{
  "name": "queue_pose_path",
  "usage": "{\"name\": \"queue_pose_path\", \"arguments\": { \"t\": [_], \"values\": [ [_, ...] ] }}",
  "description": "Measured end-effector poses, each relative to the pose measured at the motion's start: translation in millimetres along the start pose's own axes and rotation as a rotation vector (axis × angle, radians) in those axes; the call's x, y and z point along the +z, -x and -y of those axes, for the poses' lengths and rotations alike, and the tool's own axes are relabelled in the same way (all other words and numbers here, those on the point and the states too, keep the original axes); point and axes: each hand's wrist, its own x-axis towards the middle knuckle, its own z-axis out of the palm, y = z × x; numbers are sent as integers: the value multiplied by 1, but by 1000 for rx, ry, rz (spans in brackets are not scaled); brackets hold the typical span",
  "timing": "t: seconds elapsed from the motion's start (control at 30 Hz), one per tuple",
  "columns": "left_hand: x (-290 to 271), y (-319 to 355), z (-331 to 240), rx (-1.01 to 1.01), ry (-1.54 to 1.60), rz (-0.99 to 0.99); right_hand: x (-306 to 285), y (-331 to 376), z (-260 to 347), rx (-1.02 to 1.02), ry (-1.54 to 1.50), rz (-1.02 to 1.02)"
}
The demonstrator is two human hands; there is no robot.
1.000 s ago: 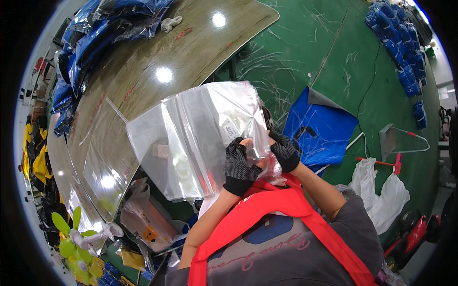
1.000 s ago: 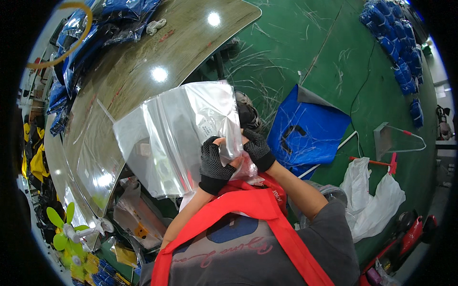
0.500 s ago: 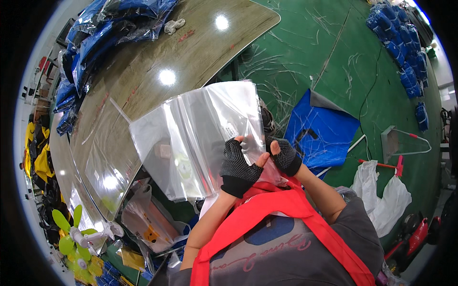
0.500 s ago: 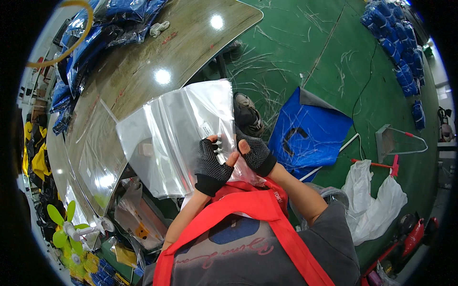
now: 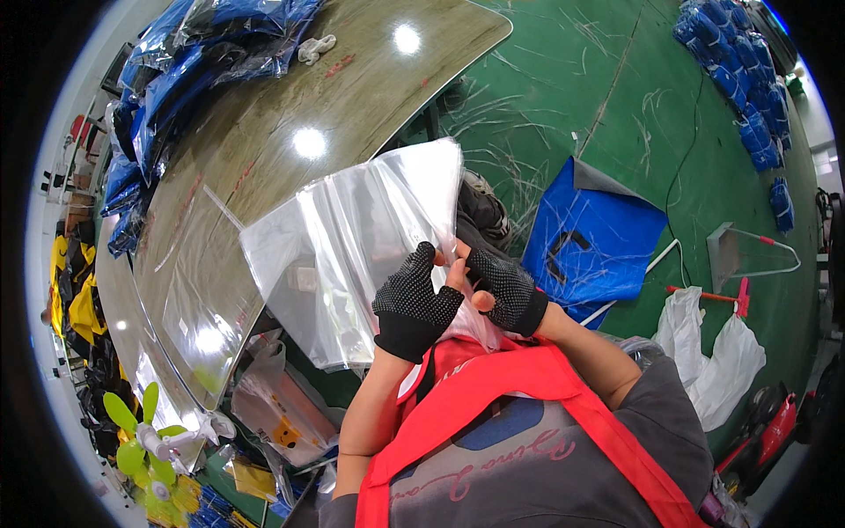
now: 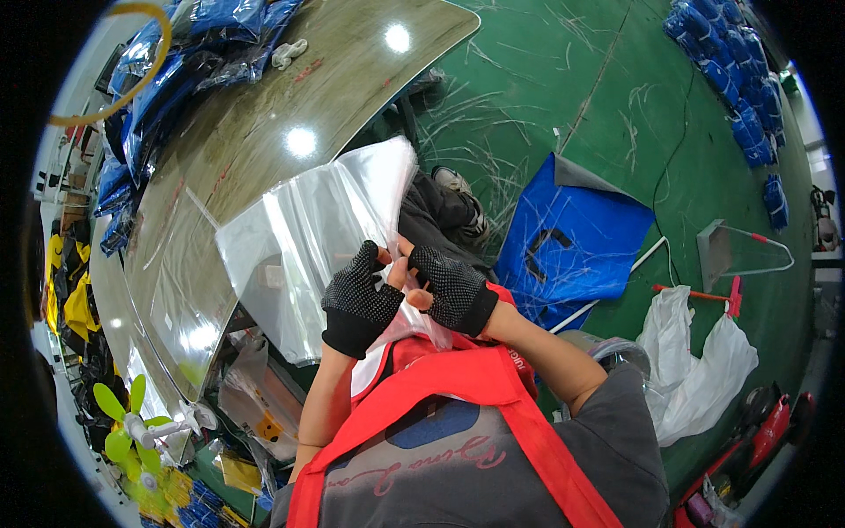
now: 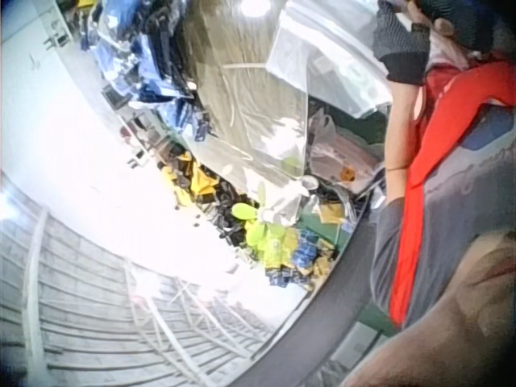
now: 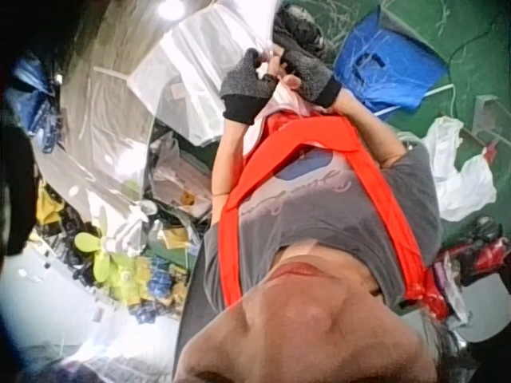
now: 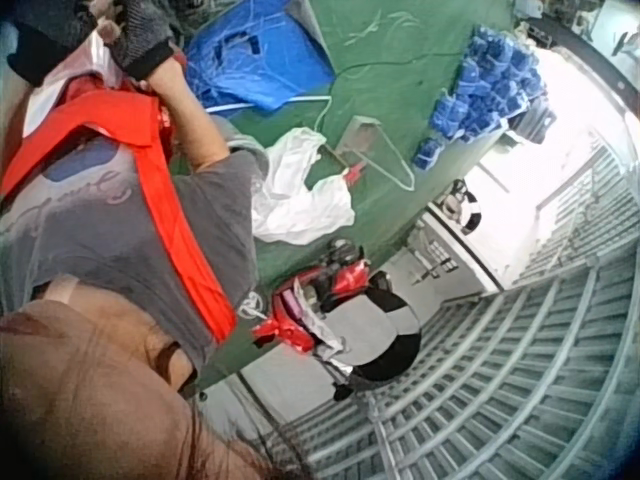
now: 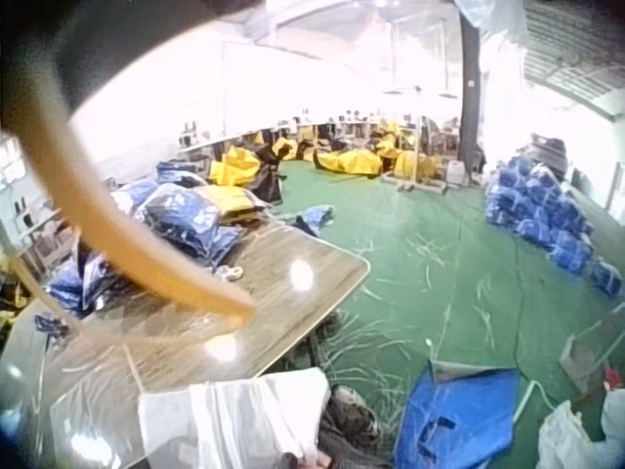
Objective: The person folds blue and yellow fabric items, places them into clear plastic bags, and secures the bags with white straps. The person handles the items one at a time, folds them, inserts them into bags, and ties the bags shut.
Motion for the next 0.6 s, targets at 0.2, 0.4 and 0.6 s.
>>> {"name": "queue_pose_path", "arguments": {
  "t": [0.2,0.4,0.6],
  "values": [
    [-4,-3,9,20,164,95,-4,-10,3,-98,-92,-21],
    [-17,7,31,-7,135,-47,-3,-18,-20,-67,50,-188],
    [-129,49,111,-319,233,-236,-26,-24,-83,190,-55,-260]
  ]
}}
